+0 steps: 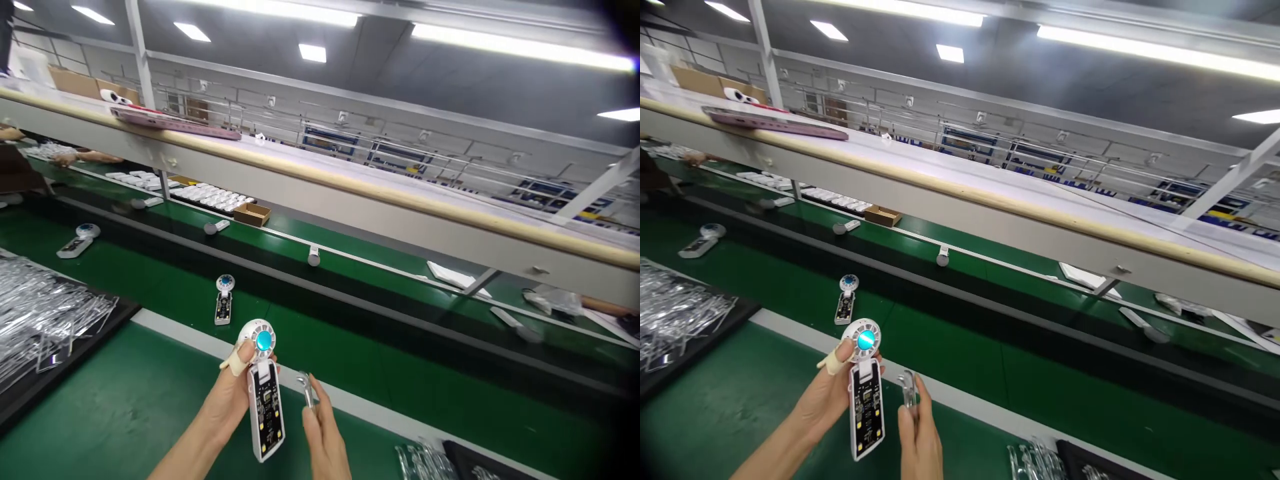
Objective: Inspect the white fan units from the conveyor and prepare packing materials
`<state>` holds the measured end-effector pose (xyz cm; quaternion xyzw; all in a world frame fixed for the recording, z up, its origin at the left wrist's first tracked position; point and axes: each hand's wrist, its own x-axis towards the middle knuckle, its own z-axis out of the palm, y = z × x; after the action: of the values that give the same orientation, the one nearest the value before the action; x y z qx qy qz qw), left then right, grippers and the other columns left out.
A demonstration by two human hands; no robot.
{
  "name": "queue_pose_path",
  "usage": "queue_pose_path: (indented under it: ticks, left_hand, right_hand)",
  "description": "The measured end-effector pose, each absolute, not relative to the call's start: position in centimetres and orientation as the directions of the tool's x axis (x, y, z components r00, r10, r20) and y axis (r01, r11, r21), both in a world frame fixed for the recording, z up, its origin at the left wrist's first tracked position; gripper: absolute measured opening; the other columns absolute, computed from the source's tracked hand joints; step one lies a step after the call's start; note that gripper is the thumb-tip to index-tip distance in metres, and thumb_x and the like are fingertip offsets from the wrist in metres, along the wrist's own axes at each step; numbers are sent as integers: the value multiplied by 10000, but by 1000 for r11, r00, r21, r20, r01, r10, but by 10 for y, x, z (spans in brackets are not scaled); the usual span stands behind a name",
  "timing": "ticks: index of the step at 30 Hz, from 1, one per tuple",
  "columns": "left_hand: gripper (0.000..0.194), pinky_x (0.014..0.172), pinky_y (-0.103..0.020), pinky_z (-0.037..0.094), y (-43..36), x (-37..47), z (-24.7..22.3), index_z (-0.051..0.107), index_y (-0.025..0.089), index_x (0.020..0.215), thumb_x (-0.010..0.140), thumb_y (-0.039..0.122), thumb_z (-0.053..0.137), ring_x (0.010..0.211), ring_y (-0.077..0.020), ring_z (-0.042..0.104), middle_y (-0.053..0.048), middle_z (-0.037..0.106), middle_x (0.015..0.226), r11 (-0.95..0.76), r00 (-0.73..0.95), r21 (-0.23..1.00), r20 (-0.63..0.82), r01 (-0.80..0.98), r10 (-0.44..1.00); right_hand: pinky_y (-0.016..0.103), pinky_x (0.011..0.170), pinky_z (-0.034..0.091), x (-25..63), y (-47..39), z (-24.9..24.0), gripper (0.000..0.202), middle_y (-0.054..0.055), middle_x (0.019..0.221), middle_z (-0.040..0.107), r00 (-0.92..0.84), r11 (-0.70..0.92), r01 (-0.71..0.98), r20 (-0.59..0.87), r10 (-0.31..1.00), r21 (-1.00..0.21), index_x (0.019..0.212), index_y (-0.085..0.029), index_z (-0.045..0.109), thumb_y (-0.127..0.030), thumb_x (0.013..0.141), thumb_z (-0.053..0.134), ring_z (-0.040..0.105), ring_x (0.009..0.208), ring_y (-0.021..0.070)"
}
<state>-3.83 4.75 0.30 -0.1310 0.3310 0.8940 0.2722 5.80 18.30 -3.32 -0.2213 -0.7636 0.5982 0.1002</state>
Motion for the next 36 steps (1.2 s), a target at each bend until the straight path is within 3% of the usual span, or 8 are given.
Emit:
queue_pose_path:
  ticks: [4, 11, 16, 20, 27, 30, 34, 36]
  left_hand:
    - [496, 838, -325, 461, 47, -30, 12, 535, 192, 1055, 688, 491, 685, 913, -215, 605, -37, 642, 900, -604, -857, 609, -395, -514, 330]
    - [558, 803, -321, 478, 40, -23, 28, 497, 233, 1141, 677, 473, 695, 875, -211, 615, -44, 632, 957, -636, -889, 627, -380, -451, 256]
    - [650, 812, -322, 488, 35, -23, 33, 431, 256, 1253, 690, 446, 696, 873, -205, 621, -45, 630, 992, -646, -905, 642, -369, -413, 212]
    - [671, 825, -317, 484, 35, -23, 31, 424, 274, 1283, 695, 461, 687, 883, -203, 620, -37, 641, 1013, -636, -898, 639, -371, -432, 237]
    - [599, 883, -358, 440, 36, -17, 8, 594, 158, 1130, 649, 495, 713, 1059, -288, 557, -122, 627, 1107, -397, -818, 728, -403, -558, 411]
    - [582, 808, -355, 465, 37, -14, 3, 612, 150, 1092, 646, 512, 708, 1032, -299, 569, -127, 634, 1094, -282, -798, 776, -426, -564, 425]
    - [633, 764, -357, 486, 41, -3, 4, 596, 174, 1103, 602, 541, 723, 1032, -315, 560, -112, 632, 1090, -246, -863, 845, -393, -475, 316]
    - [623, 821, -362, 477, 44, 5, 4, 595, 192, 1105, 600, 533, 725, 1063, -317, 541, -96, 635, 1085, -227, -900, 889, -328, -397, 287]
  right_hand:
    - [305, 478, 426, 51, 149, -23, 525, 54, 860, 536, -870, 636, 162, 195, 453, -755, 1332, -358, 412, -585, 862, 360, 554, 599, 210]
    - [302, 439, 456, 38, 115, -29, 518, 93, 936, 495, -835, 774, 81, 381, 397, -628, 1411, -381, 232, -454, 911, 349, 564, 706, 246]
    - [475, 747, 481, 37, 105, -36, 493, 119, 1149, 511, -849, 675, 89, 299, 436, -732, 1402, -397, 245, -470, 919, 313, 520, 989, 330]
    - [435, 852, 461, 41, 105, -40, 495, 37, 1349, 434, -897, 435, 107, 102, 430, -894, 1407, -401, 219, -516, 926, 249, 449, 1180, 311]
    - [381, 696, 474, 55, 132, -32, 495, 67, 995, 576, -890, 613, 37, 253, 379, -789, 1339, -396, 391, -563, 873, 398, 558, 851, 271]
    - [392, 729, 452, 59, 137, -26, 449, 71, 1000, 565, -878, 645, 8, 304, 370, -764, 1278, -386, 481, -557, 868, 414, 538, 860, 269]
    - [306, 751, 449, 52, 142, -22, 451, 56, 989, 577, -758, 290, 70, 138, 637, -954, 1203, -284, 529, -539, 910, 299, 549, 900, 213]
    - [275, 644, 442, 45, 147, -24, 500, 32, 767, 574, -670, 85, 91, 2, 742, -992, 899, -215, 612, -591, 891, 283, 554, 733, 189]
